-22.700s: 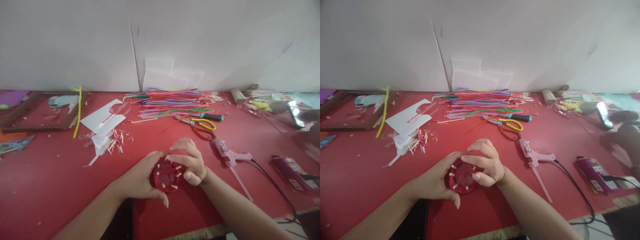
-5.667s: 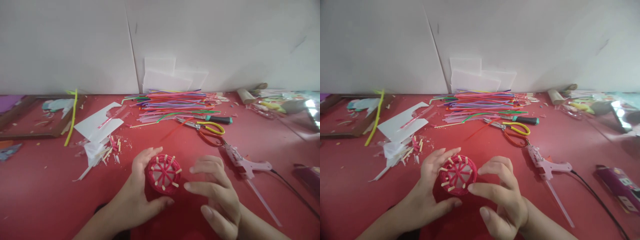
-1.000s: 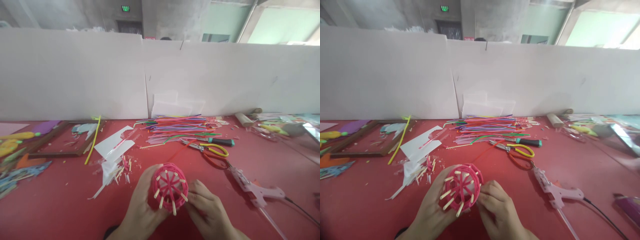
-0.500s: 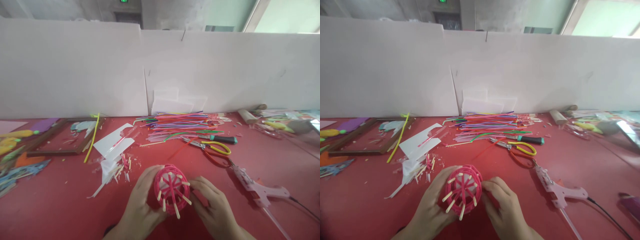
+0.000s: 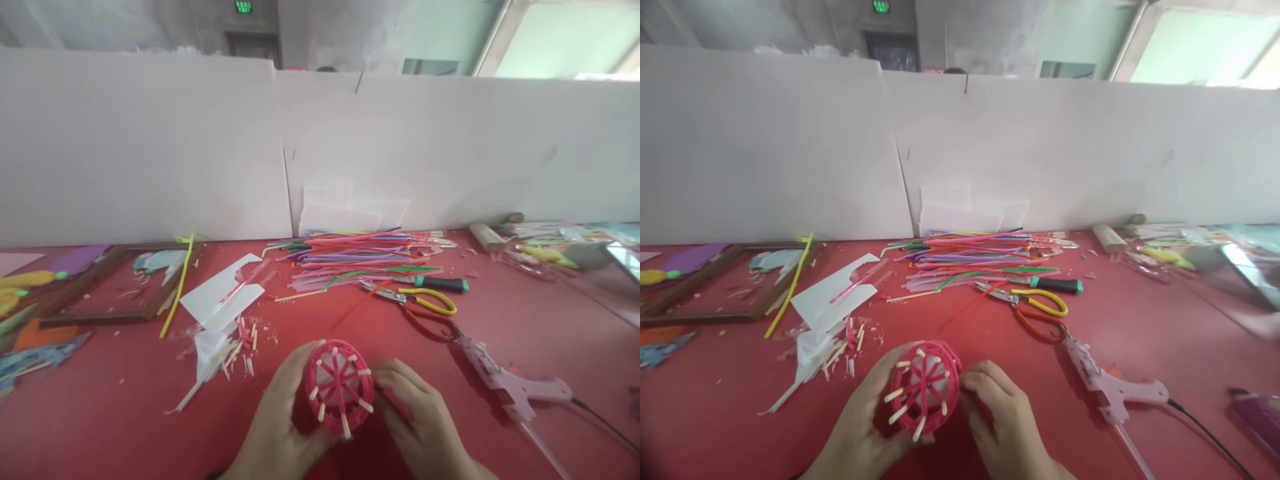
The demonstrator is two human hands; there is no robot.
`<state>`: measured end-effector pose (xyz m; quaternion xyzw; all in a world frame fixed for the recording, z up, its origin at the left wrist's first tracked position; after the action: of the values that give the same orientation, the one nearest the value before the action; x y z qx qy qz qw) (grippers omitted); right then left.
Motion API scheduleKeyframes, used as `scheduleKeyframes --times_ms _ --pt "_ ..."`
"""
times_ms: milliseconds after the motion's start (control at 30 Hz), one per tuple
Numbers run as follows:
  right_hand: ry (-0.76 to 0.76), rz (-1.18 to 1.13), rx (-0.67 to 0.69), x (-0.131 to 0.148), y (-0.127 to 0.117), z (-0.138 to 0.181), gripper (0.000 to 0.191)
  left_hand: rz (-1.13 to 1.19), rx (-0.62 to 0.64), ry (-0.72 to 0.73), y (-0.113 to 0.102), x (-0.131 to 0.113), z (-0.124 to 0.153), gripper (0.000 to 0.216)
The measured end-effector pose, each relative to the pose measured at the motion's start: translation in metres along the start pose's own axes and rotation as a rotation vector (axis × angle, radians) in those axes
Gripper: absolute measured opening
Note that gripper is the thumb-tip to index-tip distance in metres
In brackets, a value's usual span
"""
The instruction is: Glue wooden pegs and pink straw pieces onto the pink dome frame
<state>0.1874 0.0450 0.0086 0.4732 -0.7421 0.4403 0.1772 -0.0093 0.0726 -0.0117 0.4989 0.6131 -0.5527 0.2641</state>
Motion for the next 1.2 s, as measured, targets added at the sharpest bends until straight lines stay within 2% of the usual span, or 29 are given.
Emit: scheduleKeyframes --times_ms 67,133,200,300,400,500,700,867,933,1000,1133,1200 --pt "0.023 -0.013 0.003 -0.006 0.005 0.000 0.021 0.018 0.047 -0.047 0.005 0.009 0.001 0.081" --pt "0.067 -0.024 0.008 -0.014 0.011 0.001 0.019 0.012 0.031 -0.097 0.007 0.018 0.002 0.084" --pt "0.121 -0.025 0.019 -0.022 0.015 0.000 0.017 0.028 -0.055 -0.153 0.006 0.026 0.004 0.082" --pt "0.194 -0.007 0.068 -0.029 0.020 -0.002 0.018 0.073 -0.100 -0.168 0.010 0.033 0.006 0.076" --pt "0.261 0.039 0.123 -0.034 0.021 -0.008 0.018 0.107 -0.111 -0.095 0.013 0.031 0.009 0.072" --pt "0.310 0.083 0.129 -0.041 0.021 -0.019 0.018 0.194 -0.122 -0.054 0.011 0.027 0.009 0.085" --pt "0.334 0.120 0.117 -0.057 0.043 -0.058 0.019 0.263 -0.211 -0.160 -0.006 0.020 0.004 0.084" --pt "0.295 0.185 0.149 -0.057 0.066 -0.084 0.026 0.309 -0.221 -0.218 -0.007 0.019 0.002 0.074" --pt "0.278 0.247 0.154 -0.063 0.062 -0.094 0.024 0.326 -0.241 -0.224 -0.007 0.021 0.002 0.072" --pt "0.264 0.332 0.149 -0.075 0.046 -0.107 0.017 0.334 -0.252 -0.237 -0.007 0.025 0.002 0.068" --pt "0.263 0.525 0.164 -0.113 0.002 -0.134 0.031 0.329 -0.216 -0.238 -0.005 0.034 0.002 0.058" --pt "0.255 0.607 0.212 -0.130 -0.011 -0.144 0.034 0.328 -0.191 -0.236 -0.004 0.041 0.003 0.054"
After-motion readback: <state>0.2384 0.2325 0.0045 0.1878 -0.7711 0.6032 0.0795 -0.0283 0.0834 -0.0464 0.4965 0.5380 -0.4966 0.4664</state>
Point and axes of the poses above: each hand's wrist, its own z-axis away from the middle knuckle, its own y-axis out of the palm, x = y × z, the point moved 6 cm from there along -z, towards the middle knuckle, and after that the axes turned 2 degrees about z, right-handed, at the moved point
